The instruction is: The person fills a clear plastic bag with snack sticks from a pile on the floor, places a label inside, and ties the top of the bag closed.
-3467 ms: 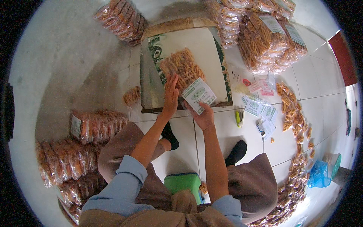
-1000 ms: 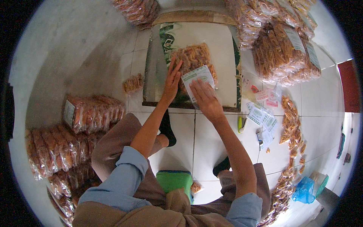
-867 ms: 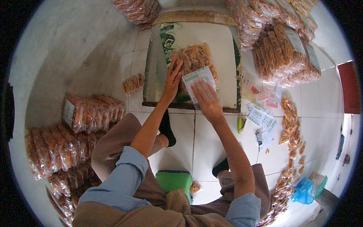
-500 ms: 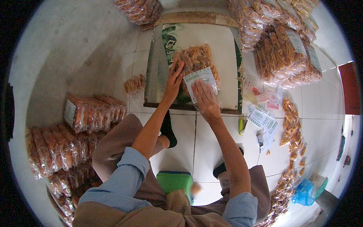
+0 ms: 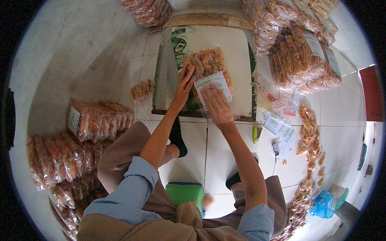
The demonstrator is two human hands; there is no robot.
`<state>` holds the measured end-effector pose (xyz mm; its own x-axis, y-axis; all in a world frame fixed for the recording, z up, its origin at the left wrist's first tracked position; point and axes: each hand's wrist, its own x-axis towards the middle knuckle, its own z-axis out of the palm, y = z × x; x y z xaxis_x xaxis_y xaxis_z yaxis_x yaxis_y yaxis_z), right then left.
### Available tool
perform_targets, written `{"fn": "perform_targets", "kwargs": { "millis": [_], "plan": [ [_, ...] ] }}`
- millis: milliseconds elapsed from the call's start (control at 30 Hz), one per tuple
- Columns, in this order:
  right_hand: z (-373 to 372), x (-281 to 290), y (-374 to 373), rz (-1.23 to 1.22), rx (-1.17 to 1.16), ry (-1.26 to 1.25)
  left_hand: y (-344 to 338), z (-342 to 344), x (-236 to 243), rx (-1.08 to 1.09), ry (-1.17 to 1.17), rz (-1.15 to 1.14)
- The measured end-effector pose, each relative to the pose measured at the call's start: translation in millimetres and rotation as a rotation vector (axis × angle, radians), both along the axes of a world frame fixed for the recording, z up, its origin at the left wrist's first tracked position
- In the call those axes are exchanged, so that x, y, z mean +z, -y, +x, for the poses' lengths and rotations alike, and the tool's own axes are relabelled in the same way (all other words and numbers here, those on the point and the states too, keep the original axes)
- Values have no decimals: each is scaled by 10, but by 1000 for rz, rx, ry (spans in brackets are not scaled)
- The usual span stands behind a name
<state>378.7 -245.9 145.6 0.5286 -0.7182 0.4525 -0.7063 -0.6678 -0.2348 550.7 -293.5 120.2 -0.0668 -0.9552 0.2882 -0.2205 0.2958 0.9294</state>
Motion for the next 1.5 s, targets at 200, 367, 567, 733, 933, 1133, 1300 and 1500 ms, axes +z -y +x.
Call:
{"fn": "perform_targets", "kwargs": {
  "millis": [200, 367, 567, 733, 933, 1133, 1300, 1500],
  "plan": [
    [67, -137, 17, -23, -106, 84, -6, -53, 68, 46, 46, 23],
    [49, -198, -37, 34, -128, 179, 2, -41, 61, 88, 74, 13],
    [62, -138, 21, 2, -214, 70, 41, -47, -52, 48, 43, -13],
    [5, 24, 127, 87, -114, -110, 51, 6, -85, 6, 75, -33],
    [-136, 18, 208, 80, -73, -222, 47, -84, 55, 92, 208, -20],
    [-96, 12, 168, 100, -116, -176, 85, -117, 8, 143, 361, -46],
    [-52, 48, 176, 93, -167, -56, 81, -91, -27, 114, 387, -22],
    [-321, -93, -25, 128, -139, -56, 110, -184, 39, 83, 356, 28]
  ]
}}
